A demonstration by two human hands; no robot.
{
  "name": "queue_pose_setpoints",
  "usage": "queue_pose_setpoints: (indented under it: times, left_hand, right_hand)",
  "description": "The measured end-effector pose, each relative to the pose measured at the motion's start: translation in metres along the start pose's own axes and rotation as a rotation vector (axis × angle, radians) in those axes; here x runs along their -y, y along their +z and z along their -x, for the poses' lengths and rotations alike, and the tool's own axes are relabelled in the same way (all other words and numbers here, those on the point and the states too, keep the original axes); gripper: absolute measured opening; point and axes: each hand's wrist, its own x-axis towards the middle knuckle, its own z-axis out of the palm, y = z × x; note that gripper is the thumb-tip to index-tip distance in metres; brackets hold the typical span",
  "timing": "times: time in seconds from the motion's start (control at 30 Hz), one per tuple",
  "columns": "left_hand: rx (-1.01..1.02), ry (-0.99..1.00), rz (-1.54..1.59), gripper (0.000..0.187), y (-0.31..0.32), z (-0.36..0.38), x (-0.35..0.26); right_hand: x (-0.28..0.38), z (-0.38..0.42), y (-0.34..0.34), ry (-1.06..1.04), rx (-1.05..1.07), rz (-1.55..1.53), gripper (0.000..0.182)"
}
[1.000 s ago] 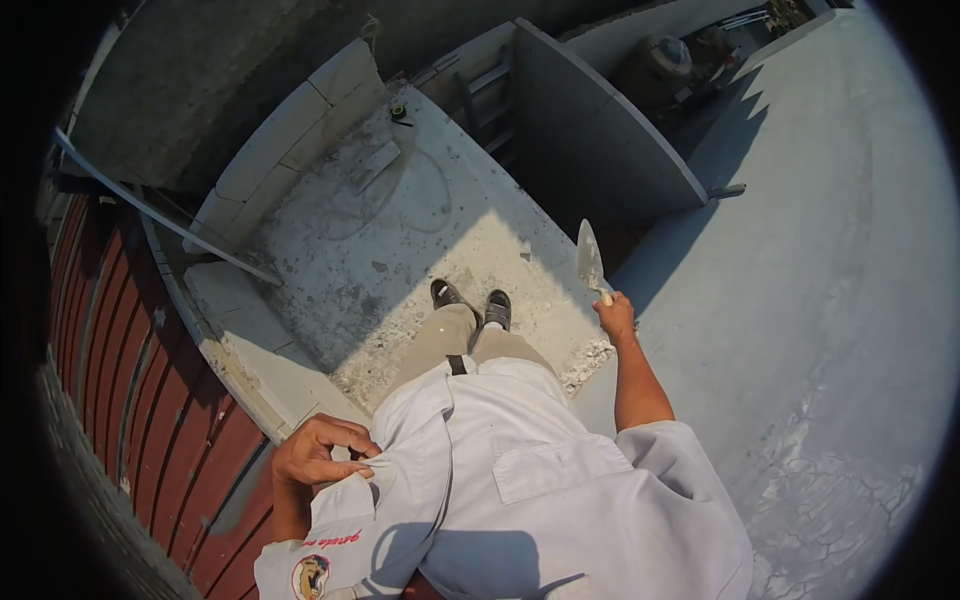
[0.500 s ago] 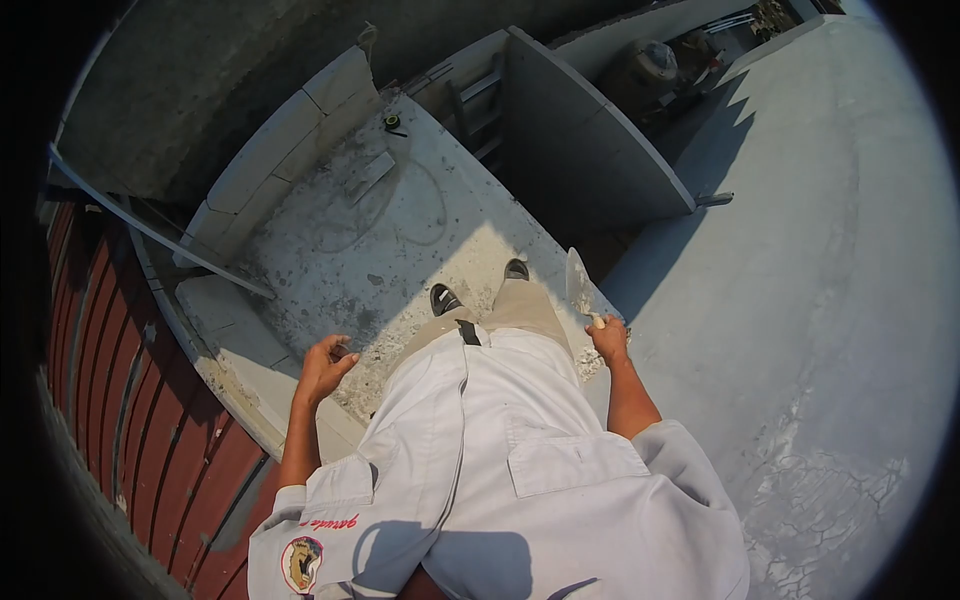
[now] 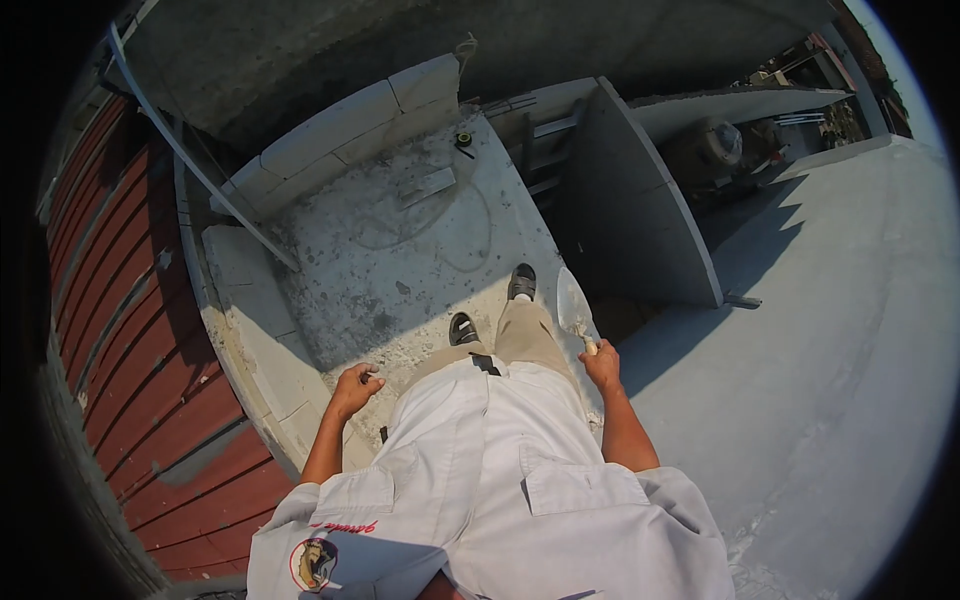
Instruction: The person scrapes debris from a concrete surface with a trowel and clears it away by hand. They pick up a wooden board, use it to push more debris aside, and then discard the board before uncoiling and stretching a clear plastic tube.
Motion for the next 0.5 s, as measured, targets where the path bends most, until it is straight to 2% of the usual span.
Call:
queue_pose_setpoints:
  times: [0.13, 0.27, 0.37, 0.4, 0.43, 0.47, 0.5]
  left_hand:
    - [-0.018, -0.049, 0.084, 0.050, 0.019, -0.009, -0.020]
    - [0.016, -0.190, 0.185, 0.055, 0.049, -0.016, -0.041]
    - [0.082, -0.289, 0.205, 0.047, 0.081, -0.019, -0.052]
    - [0.117, -0.318, 0.212, 0.045, 0.092, -0.021, -0.050]
    - [0.012, -0.309, 0.152, 0.033, 0.102, -0.020, -0.056]
    - [-0.051, -0.267, 0.116, 0.032, 0.103, -0.018, -0.061]
    - [-0.115, -0.222, 0.081, 0.031, 0.103, -0.017, -0.065]
  right_hand:
    - [0.068, -0.033, -0.012, 0.096, 0.177, 0.064, 0.035]
    - [0.105, -0.093, -0.002, -0.006, 0.289, 0.120, 0.038]
    - [0.155, -0.121, -0.001, -0.014, 0.426, 0.123, 0.044]
    - [0.153, -0.135, 0.007, -0.071, 0.472, 0.107, 0.047]
    - [0.148, -0.149, 0.019, -0.129, 0.518, 0.091, 0.049]
    - [0.180, -0.139, 0.014, -0.187, 0.563, 0.077, 0.052]
    - [0.211, -0.127, -0.001, -0.128, 0.638, 0.228, 0.060]
